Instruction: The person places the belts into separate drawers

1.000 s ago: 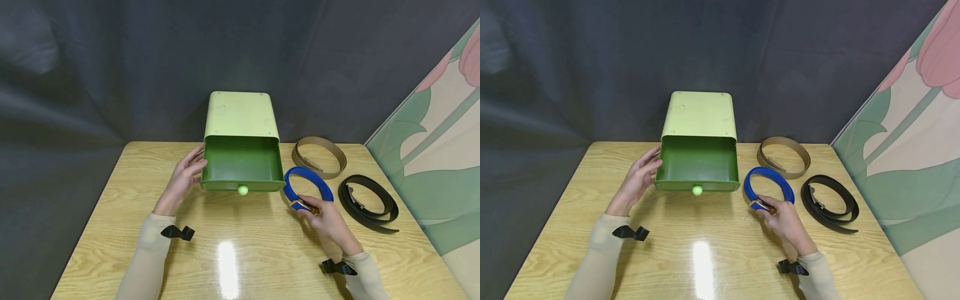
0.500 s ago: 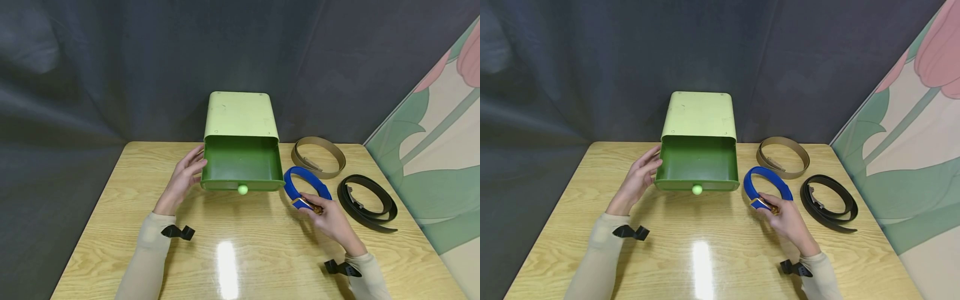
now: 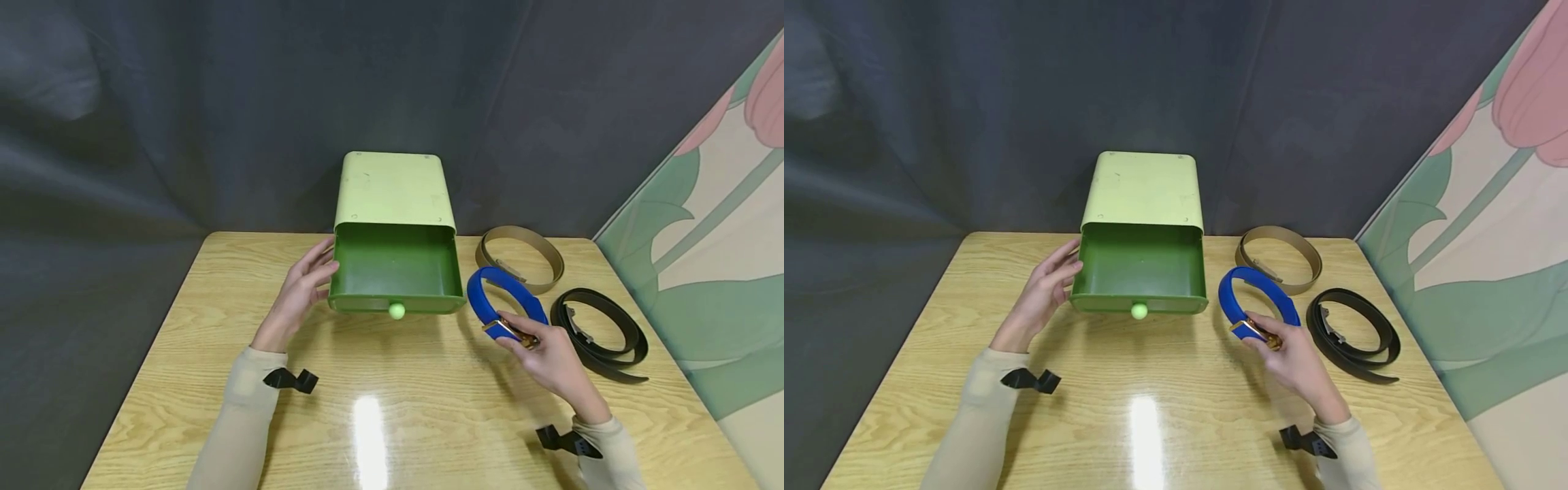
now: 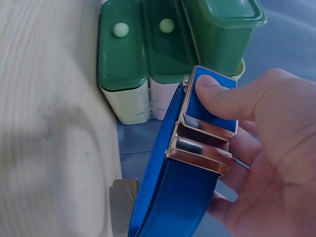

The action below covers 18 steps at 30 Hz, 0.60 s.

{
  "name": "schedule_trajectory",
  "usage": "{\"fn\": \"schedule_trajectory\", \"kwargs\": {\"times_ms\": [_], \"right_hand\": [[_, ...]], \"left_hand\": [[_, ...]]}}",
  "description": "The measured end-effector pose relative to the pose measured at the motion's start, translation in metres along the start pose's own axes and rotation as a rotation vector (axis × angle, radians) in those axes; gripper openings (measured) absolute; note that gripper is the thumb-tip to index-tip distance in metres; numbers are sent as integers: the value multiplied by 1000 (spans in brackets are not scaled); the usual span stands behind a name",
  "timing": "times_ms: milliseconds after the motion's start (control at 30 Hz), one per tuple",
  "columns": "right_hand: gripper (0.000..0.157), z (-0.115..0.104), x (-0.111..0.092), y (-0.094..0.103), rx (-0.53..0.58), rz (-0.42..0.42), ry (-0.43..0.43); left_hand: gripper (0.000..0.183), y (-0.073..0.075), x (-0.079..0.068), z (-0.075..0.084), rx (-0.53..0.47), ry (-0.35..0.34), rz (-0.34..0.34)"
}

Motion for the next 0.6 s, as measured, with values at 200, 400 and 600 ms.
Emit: {"fn": "schedule_trajectory", "kwargs": {"times_ms": [200, 400, 600], "right_hand": [[46, -12, 1, 11, -20, 13, 0], [46, -21, 3, 17, -27, 2, -11], [44, -30, 8, 22, -37, -1, 6]], "left_hand": [[71, -1, -1, -1, -4, 3, -8], [70, -1, -2, 0, -9, 0, -7], [69, -2, -2, 1, -7, 1, -17]]}}
Point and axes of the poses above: each hand's wrist, its own x-axis towards the middle knuckle, its own y-axis out of the back of the hand, z = x × y, the point moved 10 cm from there along x, towards the middle knuckle, and after that the axes turned 10 degrees about x, right-handed, at the moved point
